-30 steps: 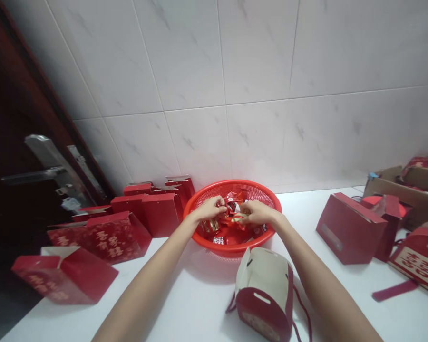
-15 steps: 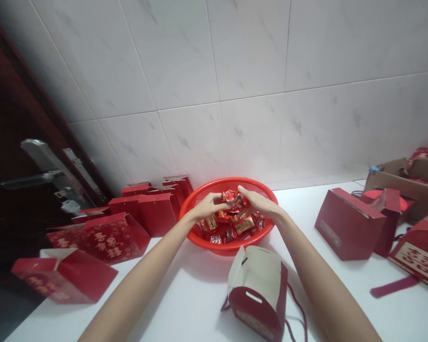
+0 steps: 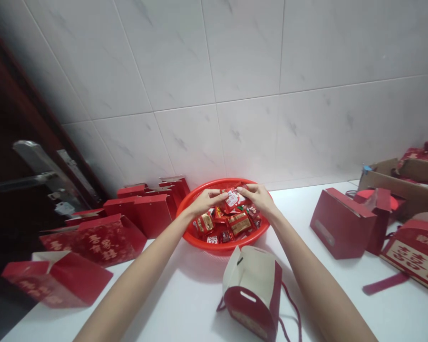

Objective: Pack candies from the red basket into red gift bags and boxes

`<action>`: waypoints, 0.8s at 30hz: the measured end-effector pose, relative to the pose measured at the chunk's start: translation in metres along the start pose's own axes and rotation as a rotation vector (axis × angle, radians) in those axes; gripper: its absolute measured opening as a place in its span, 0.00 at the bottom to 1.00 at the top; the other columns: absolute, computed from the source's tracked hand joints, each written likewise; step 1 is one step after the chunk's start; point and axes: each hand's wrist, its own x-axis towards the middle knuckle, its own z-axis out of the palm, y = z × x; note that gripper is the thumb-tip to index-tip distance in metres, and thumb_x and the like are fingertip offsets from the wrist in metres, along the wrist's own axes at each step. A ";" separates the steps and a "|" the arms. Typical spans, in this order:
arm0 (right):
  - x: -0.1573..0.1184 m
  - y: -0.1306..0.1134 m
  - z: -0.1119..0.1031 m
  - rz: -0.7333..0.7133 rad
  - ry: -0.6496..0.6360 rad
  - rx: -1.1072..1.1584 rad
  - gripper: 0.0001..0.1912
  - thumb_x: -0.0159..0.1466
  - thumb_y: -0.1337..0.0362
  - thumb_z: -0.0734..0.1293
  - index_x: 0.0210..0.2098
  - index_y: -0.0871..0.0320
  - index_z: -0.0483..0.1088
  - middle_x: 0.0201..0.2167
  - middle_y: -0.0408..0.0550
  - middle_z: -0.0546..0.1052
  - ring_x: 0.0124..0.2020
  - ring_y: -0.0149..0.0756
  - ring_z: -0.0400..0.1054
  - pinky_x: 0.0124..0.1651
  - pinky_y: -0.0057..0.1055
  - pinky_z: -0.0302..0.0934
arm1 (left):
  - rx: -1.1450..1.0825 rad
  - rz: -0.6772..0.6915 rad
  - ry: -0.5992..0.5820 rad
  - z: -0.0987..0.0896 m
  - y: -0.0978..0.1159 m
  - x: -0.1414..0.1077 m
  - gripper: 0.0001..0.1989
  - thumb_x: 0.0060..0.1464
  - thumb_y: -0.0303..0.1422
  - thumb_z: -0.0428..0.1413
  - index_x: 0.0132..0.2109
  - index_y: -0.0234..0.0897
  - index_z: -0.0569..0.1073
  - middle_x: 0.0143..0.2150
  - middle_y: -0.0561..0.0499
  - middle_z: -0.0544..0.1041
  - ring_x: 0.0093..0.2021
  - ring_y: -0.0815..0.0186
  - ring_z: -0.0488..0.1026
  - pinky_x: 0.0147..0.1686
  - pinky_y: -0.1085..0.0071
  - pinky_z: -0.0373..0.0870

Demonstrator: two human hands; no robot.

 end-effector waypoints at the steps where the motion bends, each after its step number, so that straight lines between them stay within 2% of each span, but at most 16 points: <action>1: 0.000 -0.001 0.000 -0.003 0.010 -0.001 0.21 0.46 0.46 0.78 0.24 0.59 0.77 0.20 0.42 0.76 0.21 0.32 0.67 0.23 0.29 0.63 | -0.006 -0.004 -0.002 0.001 0.001 0.001 0.28 0.43 0.54 0.67 0.38 0.32 0.80 0.36 0.46 0.83 0.38 0.60 0.79 0.45 0.63 0.74; 5: -0.003 -0.004 -0.001 -0.017 0.091 0.024 0.21 0.47 0.46 0.77 0.24 0.59 0.77 0.21 0.44 0.77 0.21 0.31 0.67 0.24 0.27 0.61 | 0.008 -0.022 0.010 0.004 0.002 0.005 0.26 0.41 0.53 0.69 0.35 0.32 0.81 0.34 0.46 0.83 0.36 0.61 0.79 0.44 0.64 0.74; 8: -0.003 -0.006 -0.002 0.000 0.119 0.089 0.21 0.46 0.49 0.79 0.30 0.60 0.80 0.26 0.46 0.80 0.24 0.31 0.70 0.27 0.26 0.63 | 0.037 -0.018 0.107 0.007 0.003 0.013 0.27 0.39 0.55 0.69 0.33 0.32 0.80 0.31 0.45 0.82 0.33 0.61 0.78 0.40 0.65 0.74; 10: 0.000 -0.005 -0.003 0.006 0.165 0.175 0.22 0.43 0.53 0.80 0.34 0.60 0.80 0.29 0.47 0.82 0.27 0.32 0.72 0.29 0.27 0.65 | 0.068 -0.011 0.154 0.008 0.005 0.021 0.27 0.42 0.55 0.67 0.33 0.32 0.79 0.31 0.45 0.82 0.33 0.62 0.78 0.39 0.66 0.73; 12: 0.004 -0.004 -0.004 0.003 0.291 0.295 0.21 0.41 0.57 0.81 0.33 0.60 0.79 0.28 0.46 0.82 0.28 0.34 0.73 0.31 0.28 0.68 | 0.133 -0.029 0.106 0.007 0.006 0.029 0.25 0.47 0.53 0.64 0.36 0.32 0.80 0.35 0.44 0.83 0.35 0.61 0.79 0.39 0.67 0.73; 14: 0.008 -0.001 -0.005 0.001 0.447 0.408 0.17 0.42 0.62 0.81 0.30 0.59 0.77 0.26 0.44 0.81 0.28 0.35 0.74 0.31 0.29 0.70 | 0.304 -0.054 0.028 0.006 0.006 0.037 0.20 0.52 0.47 0.62 0.43 0.34 0.80 0.40 0.44 0.83 0.39 0.60 0.79 0.41 0.68 0.73; 16: 0.012 0.002 -0.007 -0.004 0.545 0.471 0.14 0.43 0.65 0.79 0.29 0.58 0.75 0.24 0.42 0.80 0.28 0.35 0.74 0.31 0.30 0.71 | 0.583 -0.076 -0.037 0.004 0.002 0.045 0.17 0.53 0.38 0.61 0.48 0.36 0.81 0.45 0.45 0.83 0.43 0.59 0.79 0.44 0.68 0.72; 19: 0.014 0.006 -0.009 -0.002 0.552 0.487 0.12 0.46 0.68 0.78 0.28 0.58 0.74 0.22 0.42 0.79 0.26 0.35 0.74 0.29 0.30 0.71 | 0.975 -0.055 -0.148 0.007 -0.008 0.054 0.19 0.50 0.29 0.60 0.51 0.40 0.80 0.50 0.47 0.82 0.48 0.58 0.77 0.49 0.70 0.71; 22: 0.014 0.007 -0.009 0.006 0.520 0.497 0.10 0.48 0.68 0.77 0.28 0.59 0.74 0.22 0.41 0.78 0.24 0.34 0.73 0.28 0.29 0.70 | 1.243 -0.031 -0.229 0.015 -0.017 0.056 0.27 0.46 0.26 0.62 0.56 0.42 0.78 0.55 0.45 0.78 0.56 0.53 0.73 0.53 0.67 0.70; 24: 0.014 0.007 -0.009 0.001 0.510 0.519 0.10 0.48 0.68 0.77 0.28 0.58 0.73 0.22 0.41 0.78 0.24 0.34 0.73 0.29 0.30 0.71 | 1.372 -0.045 -0.242 0.020 -0.018 0.055 0.28 0.46 0.26 0.62 0.56 0.44 0.77 0.57 0.44 0.76 0.60 0.51 0.70 0.53 0.63 0.71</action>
